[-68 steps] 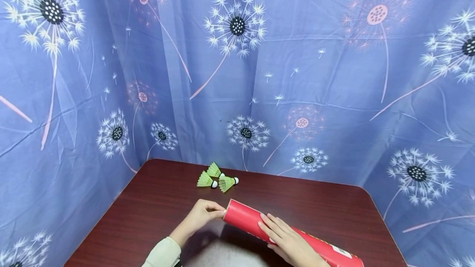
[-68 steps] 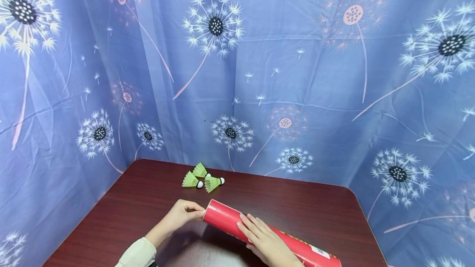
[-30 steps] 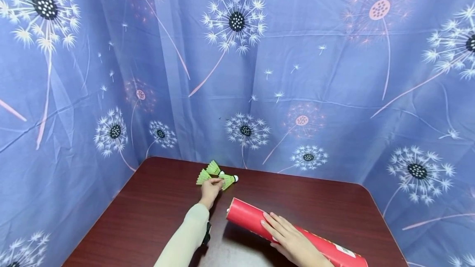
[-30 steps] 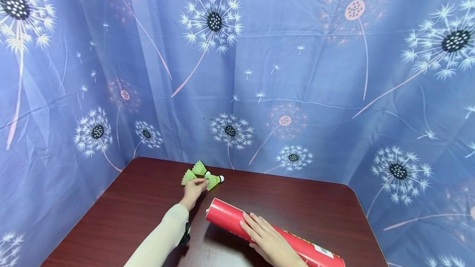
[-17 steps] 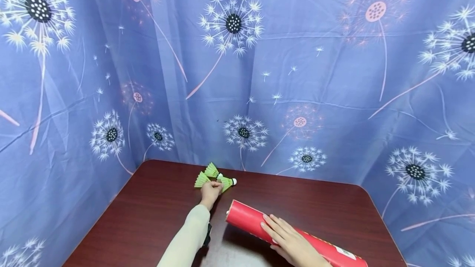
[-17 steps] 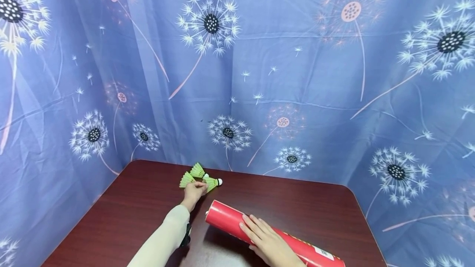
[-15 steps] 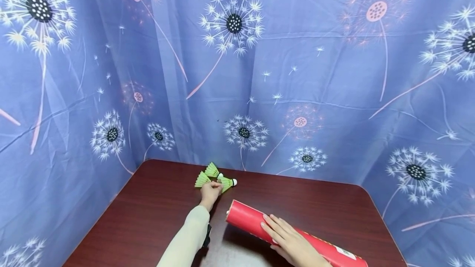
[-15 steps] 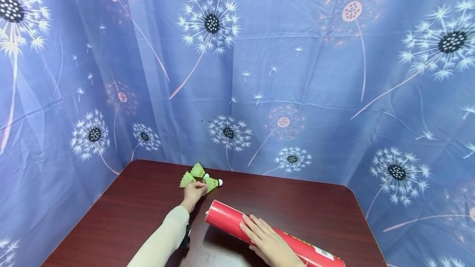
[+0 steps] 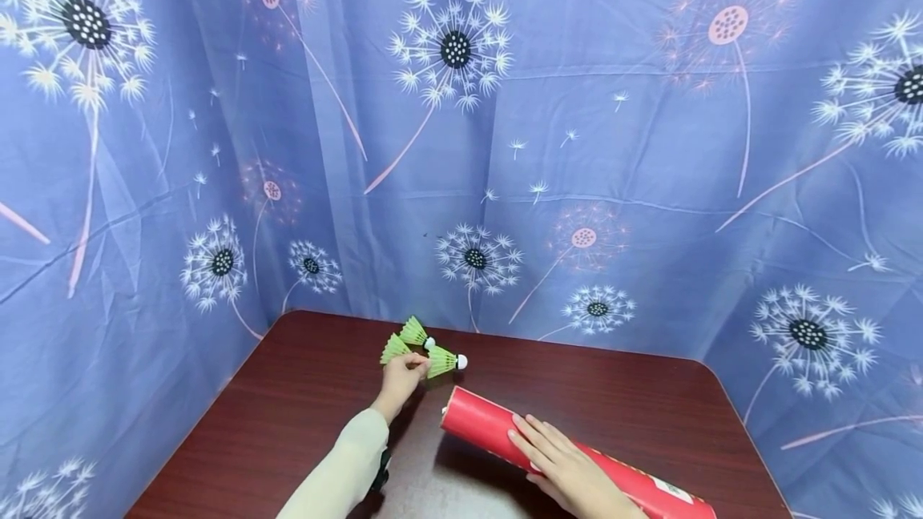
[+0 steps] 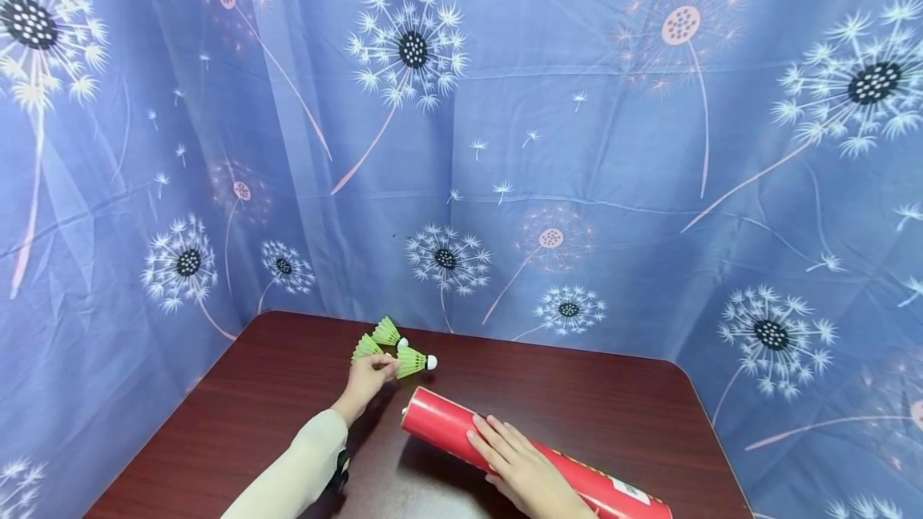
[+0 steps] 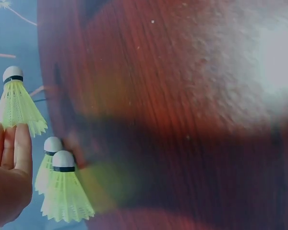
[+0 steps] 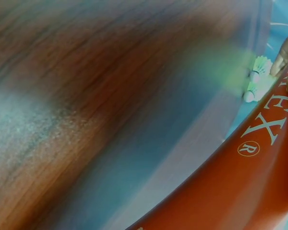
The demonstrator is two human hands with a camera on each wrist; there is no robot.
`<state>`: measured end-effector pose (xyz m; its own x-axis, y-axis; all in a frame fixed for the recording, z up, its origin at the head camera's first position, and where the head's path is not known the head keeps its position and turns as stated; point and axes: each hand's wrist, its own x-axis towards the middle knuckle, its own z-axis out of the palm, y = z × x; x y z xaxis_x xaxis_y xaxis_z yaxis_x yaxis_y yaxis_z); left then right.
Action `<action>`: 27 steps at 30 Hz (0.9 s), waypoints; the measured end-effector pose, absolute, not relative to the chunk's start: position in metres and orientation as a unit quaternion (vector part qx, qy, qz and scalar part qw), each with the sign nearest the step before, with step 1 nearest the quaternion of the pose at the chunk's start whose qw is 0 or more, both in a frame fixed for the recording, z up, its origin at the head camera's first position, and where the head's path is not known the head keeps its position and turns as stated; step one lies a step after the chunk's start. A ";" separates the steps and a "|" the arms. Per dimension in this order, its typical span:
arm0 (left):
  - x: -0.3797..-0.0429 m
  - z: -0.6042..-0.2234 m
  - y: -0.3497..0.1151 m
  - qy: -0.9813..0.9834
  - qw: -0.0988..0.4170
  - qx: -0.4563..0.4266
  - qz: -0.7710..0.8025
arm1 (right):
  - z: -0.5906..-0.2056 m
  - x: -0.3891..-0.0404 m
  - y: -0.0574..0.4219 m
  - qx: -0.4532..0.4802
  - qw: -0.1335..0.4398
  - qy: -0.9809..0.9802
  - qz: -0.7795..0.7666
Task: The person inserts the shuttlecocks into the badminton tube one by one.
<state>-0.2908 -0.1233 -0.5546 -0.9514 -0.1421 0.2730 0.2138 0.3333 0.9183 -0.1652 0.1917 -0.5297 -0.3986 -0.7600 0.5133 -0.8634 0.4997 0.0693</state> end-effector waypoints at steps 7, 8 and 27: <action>-0.276 -0.545 -0.133 -0.792 0.121 -0.035 -0.598 | -0.529 -0.164 0.194 0.492 0.254 -0.827 0.099; -0.273 -0.543 -0.136 -0.789 0.124 -0.039 -0.600 | -0.529 -0.164 0.194 0.493 0.255 -0.826 0.098; -0.226 -0.513 -0.172 -0.819 0.110 -0.076 -0.558 | -0.527 -0.165 0.197 0.483 0.244 -0.835 0.103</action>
<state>-0.2259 -0.1719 -0.5126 -0.9646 0.0016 0.2639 0.2461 0.3665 0.8973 -0.1646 0.1969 -0.5270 -0.4145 -0.7562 0.5063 -0.8565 0.5122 0.0639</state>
